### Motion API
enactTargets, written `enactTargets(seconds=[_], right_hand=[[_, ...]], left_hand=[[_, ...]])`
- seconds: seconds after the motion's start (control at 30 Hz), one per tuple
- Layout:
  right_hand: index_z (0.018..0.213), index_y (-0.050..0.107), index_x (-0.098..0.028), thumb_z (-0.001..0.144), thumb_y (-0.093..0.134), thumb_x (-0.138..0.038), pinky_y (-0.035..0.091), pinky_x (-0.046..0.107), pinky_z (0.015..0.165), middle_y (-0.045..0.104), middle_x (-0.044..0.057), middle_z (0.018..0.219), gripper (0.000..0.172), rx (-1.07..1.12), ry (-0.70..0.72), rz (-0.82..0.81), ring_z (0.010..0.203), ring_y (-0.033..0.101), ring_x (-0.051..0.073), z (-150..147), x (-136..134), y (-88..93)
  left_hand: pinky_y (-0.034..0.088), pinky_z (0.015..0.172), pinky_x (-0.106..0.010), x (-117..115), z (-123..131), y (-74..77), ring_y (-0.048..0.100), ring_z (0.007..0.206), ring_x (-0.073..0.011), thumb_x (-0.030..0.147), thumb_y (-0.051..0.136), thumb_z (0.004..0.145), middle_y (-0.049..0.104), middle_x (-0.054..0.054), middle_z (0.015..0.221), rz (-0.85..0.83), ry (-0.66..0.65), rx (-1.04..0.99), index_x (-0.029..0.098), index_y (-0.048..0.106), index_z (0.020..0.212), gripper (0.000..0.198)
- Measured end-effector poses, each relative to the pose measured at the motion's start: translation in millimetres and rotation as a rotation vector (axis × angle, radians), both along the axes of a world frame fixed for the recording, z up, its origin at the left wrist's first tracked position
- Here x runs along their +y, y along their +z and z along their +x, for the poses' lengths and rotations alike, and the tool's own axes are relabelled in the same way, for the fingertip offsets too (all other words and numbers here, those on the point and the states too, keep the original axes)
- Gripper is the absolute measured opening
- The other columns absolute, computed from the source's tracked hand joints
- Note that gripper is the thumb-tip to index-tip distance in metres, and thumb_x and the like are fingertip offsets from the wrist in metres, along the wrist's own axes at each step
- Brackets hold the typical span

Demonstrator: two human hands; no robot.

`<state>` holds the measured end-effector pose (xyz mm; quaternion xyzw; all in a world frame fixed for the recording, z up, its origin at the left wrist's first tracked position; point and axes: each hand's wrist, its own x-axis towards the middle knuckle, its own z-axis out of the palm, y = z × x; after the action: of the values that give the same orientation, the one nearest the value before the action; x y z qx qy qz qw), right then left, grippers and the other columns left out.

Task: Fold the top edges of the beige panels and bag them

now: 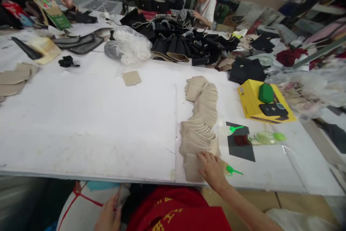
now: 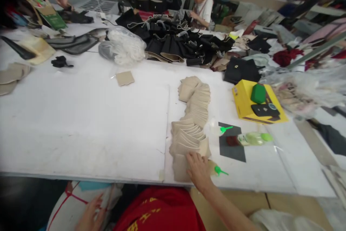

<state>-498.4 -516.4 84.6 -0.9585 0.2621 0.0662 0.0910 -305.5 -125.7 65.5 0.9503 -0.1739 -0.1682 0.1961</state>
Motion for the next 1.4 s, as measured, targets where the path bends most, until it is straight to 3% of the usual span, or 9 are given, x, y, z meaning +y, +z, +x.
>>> enactTargets(seconds=[0.1,0.2,0.37,0.53,0.7,0.8,0.93,1.1,1.4], right_hand=[[0.120,0.057,-0.018,0.091,0.063,-0.033,0.042,0.050,0.095,0.057,0.008,0.119,0.033,0.019,-0.035,-0.046,0.111,0.053,0.027,-2.0,-0.2,-8.2],[0.109,0.060,-0.017,0.092,0.062,-0.035,0.044,0.048,0.094,0.059,0.006,0.111,0.025,0.034,-0.060,-0.061,0.107,0.055,0.025,-1.3,-4.6,-12.0],[0.100,0.062,-0.016,0.093,0.061,-0.034,0.047,0.046,0.091,0.063,0.004,0.103,0.020,0.005,-0.068,-0.026,0.101,0.059,0.023,-3.3,-16.3,-6.9],[0.099,0.063,-0.015,0.094,0.061,-0.032,0.051,0.041,0.084,0.064,0.003,0.097,0.017,-0.080,-0.019,0.083,0.091,0.062,0.019,-10.7,-28.3,1.4],[0.120,0.058,-0.016,0.095,0.060,-0.029,0.051,0.043,0.088,0.062,0.007,0.115,0.028,-0.168,-0.030,0.150,0.101,0.061,0.022,-8.9,-46.3,1.4],[0.117,0.059,-0.016,0.095,0.061,-0.028,0.051,0.044,0.088,0.062,0.006,0.113,0.025,-0.161,-0.037,0.157,0.102,0.060,0.023,-3.4,-55.1,0.9],[0.108,0.061,-0.015,0.094,0.062,-0.028,0.051,0.042,0.086,0.063,0.005,0.106,0.019,-0.130,-0.056,0.136,0.099,0.061,0.022,3.6,-56.3,2.6],[0.100,0.062,-0.016,0.093,0.062,-0.029,0.049,0.043,0.087,0.061,0.005,0.104,0.015,-0.108,-0.095,0.081,0.100,0.058,0.022,7.6,-52.6,9.1],[0.116,0.058,-0.017,0.093,0.061,-0.029,0.048,0.043,0.088,0.059,0.006,0.113,0.025,-0.096,-0.163,0.022,0.104,0.057,0.024,12.0,-77.6,10.6]], left_hand=[[0.052,0.097,-0.050,-102.4,-11.3,16.5,0.061,0.112,-0.0306,0.019,0.033,0.092,0.062,-0.018,0.120,-0.174,-0.440,0.048,0.012,0.058,0.121,0.040],[0.047,0.104,-0.041,-195.2,-31.2,27.5,0.054,0.120,-0.0243,0.010,0.040,0.085,0.057,-0.015,0.128,-0.230,-0.676,0.082,0.014,0.054,0.130,0.047],[0.040,0.110,-0.038,-274.5,-58.3,30.6,0.048,0.122,-0.0228,0.000,0.046,0.073,0.054,-0.009,0.132,-0.272,-0.929,0.091,0.020,0.050,0.134,0.065],[0.038,0.110,-0.042,-298.6,-67.2,23.5,0.045,0.127,-0.0265,-0.002,0.044,0.072,0.049,-0.015,0.135,-0.221,-0.898,0.034,0.012,0.043,0.137,0.067],[0.036,0.111,-0.049,-316.8,-63.1,19.5,0.036,0.135,-0.0299,-0.002,0.049,0.069,0.040,-0.016,0.143,-0.171,-0.866,-0.035,0.017,0.034,0.142,0.076],[0.036,0.109,-0.053,-329.9,-61.3,17.5,0.035,0.136,-0.0328,-0.001,0.052,0.069,0.038,-0.016,0.144,-0.136,-0.900,-0.070,0.018,0.036,0.140,0.075],[0.036,0.107,-0.052,-346.3,-63.9,12.5,0.038,0.132,-0.0322,0.002,0.053,0.077,0.042,-0.017,0.139,-0.095,-0.936,-0.116,0.015,0.043,0.132,0.058],[0.038,0.102,-0.047,-360.4,-68.3,7.7,0.051,0.107,-0.0271,0.008,0.049,0.085,0.056,-0.012,0.107,-0.033,-0.967,-0.124,0.013,0.056,0.106,0.022],[0.040,0.091,-0.046,-353.2,-59.0,21.5,0.049,0.102,-0.0290,0.009,0.054,0.081,0.055,-0.012,0.104,0.058,-1.054,-0.042,0.015,0.060,0.096,0.017]])
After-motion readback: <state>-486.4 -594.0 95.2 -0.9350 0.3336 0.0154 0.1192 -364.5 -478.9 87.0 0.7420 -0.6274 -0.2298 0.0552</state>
